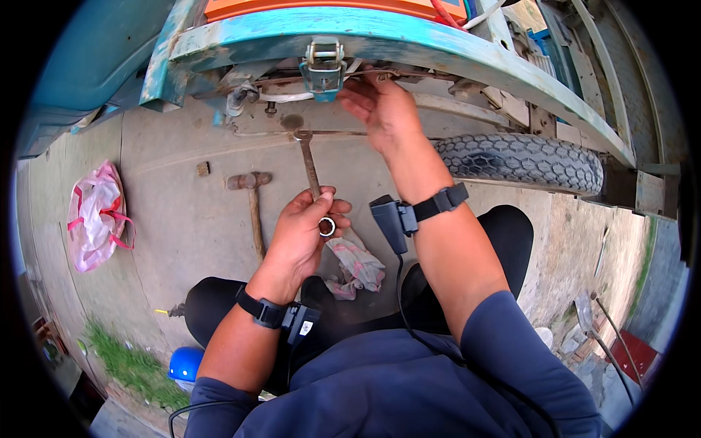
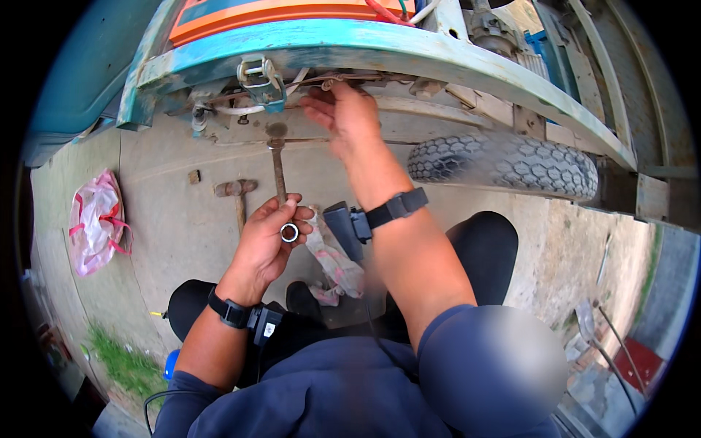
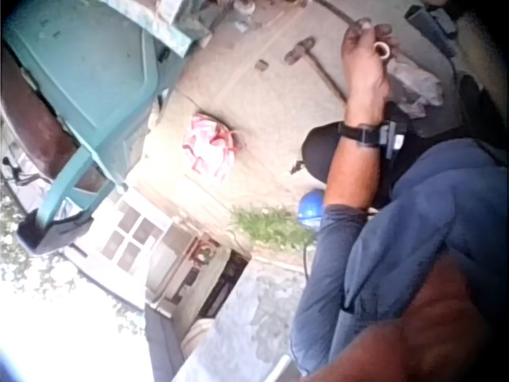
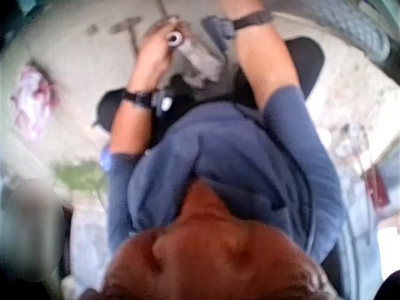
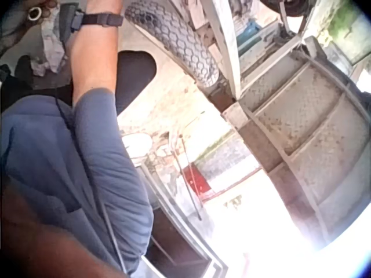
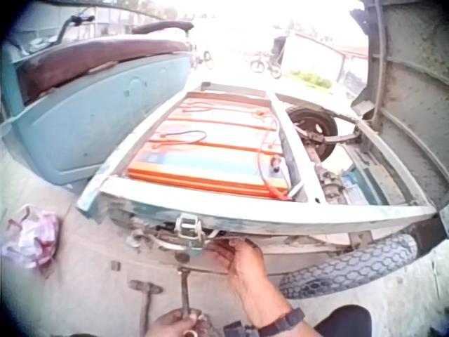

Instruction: The person walks across a cluttered yard, picks up a cloth, and approaches a three-wheeled vehicle. They wipe a wrench with the cloth and then use the wrench to tighten bolts on the vehicle's undercarriage.

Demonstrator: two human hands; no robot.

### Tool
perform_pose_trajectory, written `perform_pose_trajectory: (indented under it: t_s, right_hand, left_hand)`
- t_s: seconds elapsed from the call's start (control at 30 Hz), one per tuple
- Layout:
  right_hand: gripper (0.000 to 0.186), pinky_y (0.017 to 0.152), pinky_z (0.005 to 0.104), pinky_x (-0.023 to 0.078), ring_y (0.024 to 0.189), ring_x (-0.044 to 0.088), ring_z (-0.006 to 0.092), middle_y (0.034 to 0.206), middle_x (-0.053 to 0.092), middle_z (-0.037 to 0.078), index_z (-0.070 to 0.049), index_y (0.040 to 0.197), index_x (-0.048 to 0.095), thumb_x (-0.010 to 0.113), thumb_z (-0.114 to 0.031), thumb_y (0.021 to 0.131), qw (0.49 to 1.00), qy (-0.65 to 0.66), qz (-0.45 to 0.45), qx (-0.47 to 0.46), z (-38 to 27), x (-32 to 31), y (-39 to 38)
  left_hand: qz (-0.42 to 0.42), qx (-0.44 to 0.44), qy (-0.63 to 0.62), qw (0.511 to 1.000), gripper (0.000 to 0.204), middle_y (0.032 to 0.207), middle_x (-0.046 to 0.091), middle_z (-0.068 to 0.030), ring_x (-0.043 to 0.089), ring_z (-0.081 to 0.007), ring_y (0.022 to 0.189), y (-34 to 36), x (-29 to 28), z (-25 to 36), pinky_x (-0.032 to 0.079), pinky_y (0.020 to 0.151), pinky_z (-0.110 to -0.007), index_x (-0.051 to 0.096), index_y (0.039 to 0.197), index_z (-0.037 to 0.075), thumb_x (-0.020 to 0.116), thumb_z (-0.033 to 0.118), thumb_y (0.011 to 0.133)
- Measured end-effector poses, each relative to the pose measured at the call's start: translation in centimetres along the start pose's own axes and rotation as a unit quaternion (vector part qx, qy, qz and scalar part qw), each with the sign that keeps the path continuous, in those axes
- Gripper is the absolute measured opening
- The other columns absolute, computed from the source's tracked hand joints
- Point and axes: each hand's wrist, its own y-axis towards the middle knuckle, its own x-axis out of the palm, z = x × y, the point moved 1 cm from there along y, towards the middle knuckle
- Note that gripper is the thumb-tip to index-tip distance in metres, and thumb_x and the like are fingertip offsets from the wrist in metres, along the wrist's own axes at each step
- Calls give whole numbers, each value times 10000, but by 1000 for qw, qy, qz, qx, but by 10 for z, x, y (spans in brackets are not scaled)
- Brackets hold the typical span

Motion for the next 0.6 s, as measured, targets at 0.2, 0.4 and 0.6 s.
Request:
perform_pose_trajectory:
  t_s: [0.2, 0.4, 0.6]
  right_hand:
    - [343, 589, 297, 561, 719, 702, 234, 915, 673, 125, -5, 1045, 626, 612, -333, 946, 996, -67, 27, -52, -9, -21, -7]
    - [423, 514, 281, 534, 632, 688, 212, 845, 681, 139, 26, 1111, 588, 565, -372, 966, 958, -279, 45, -55, -26, -24, -9]
    - [442, 443, 271, 475, 525, 636, 174, 773, 659, 124, 16, 1107, 590, 564, -398, 955, 933, -346, 68, -74, -34, -5, -19]
  left_hand:
    - [-3, 2, -5, 1000, 248, 924, 686, -76, 659, -149, 751, 1, -3, -2, 502, 649, -264, 551, 1162, 49, 575, 218, 982]
    - [-10, 3, 3, 1000, 243, 934, 683, -82, 657, -144, 753, -1, -1, -2, 498, 653, -261, 552, 1152, 46, 573, 218, 982]
    - [-8, 0, 14, 1000, 233, 946, 677, -84, 654, -141, 761, -1, -3, -3, 495, 660, -262, 555, 1145, 60, 566, 229, 986]
